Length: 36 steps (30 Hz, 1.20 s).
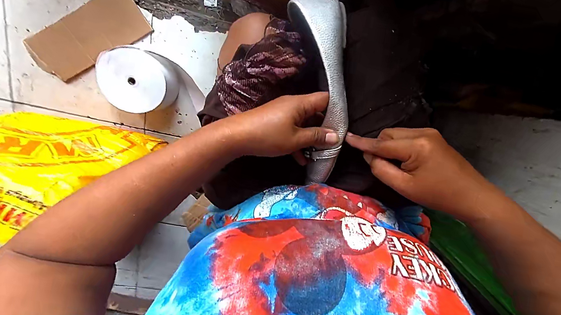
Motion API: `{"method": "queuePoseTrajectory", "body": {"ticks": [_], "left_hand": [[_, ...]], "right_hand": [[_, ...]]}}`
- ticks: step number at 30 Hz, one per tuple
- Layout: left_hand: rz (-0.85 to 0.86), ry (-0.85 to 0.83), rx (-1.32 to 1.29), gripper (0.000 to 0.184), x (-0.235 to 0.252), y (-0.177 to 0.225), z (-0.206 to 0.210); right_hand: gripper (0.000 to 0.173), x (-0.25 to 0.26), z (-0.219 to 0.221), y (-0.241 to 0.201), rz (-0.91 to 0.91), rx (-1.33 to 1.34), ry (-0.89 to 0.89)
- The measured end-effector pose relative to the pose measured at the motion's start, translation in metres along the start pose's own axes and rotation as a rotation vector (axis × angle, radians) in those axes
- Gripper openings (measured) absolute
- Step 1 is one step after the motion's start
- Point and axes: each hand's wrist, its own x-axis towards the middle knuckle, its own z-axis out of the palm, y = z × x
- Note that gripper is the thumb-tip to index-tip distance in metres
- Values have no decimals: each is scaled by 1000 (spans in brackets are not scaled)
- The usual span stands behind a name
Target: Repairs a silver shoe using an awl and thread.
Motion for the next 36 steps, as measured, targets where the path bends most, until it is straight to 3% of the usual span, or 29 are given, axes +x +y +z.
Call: {"method": "queuePoseTrajectory", "body": {"ticks": [4, 8, 11, 15, 16, 19, 21, 24, 28, 36], "left_hand": [[306, 177, 437, 27, -10, -16, 8], [458, 344, 670, 12, -24, -23, 15], [468, 245, 609, 13, -34, -18, 9], [540, -100, -43, 11, -29, -3, -4], [545, -100, -102, 11, -22, -1, -4], [526, 110, 289, 9, 1, -7, 7], [586, 155, 434, 11, 4, -13, 24], [733, 131, 465, 16, -5, -12, 40], [795, 70, 490, 16, -13, -4, 49], [739, 27, 471, 20, -20, -3, 39]], "right_hand": [[30, -25, -22, 19, 82, -6, -59], [26, -42, -31, 25, 227, -26, -62], [25, -47, -29, 33, 258, 73, -44], [24, -48, -27, 39, 270, 195, -40], [23, -48, -25, 40, 264, 228, -27], [18, -50, -22, 40, 224, 322, 18], [17, -55, -21, 41, 204, 389, 45], [21, -65, -17, 37, 236, 446, 102], [22, -81, -10, 12, 488, 458, 354], [25, -69, -12, 28, 301, 503, 188]]}}
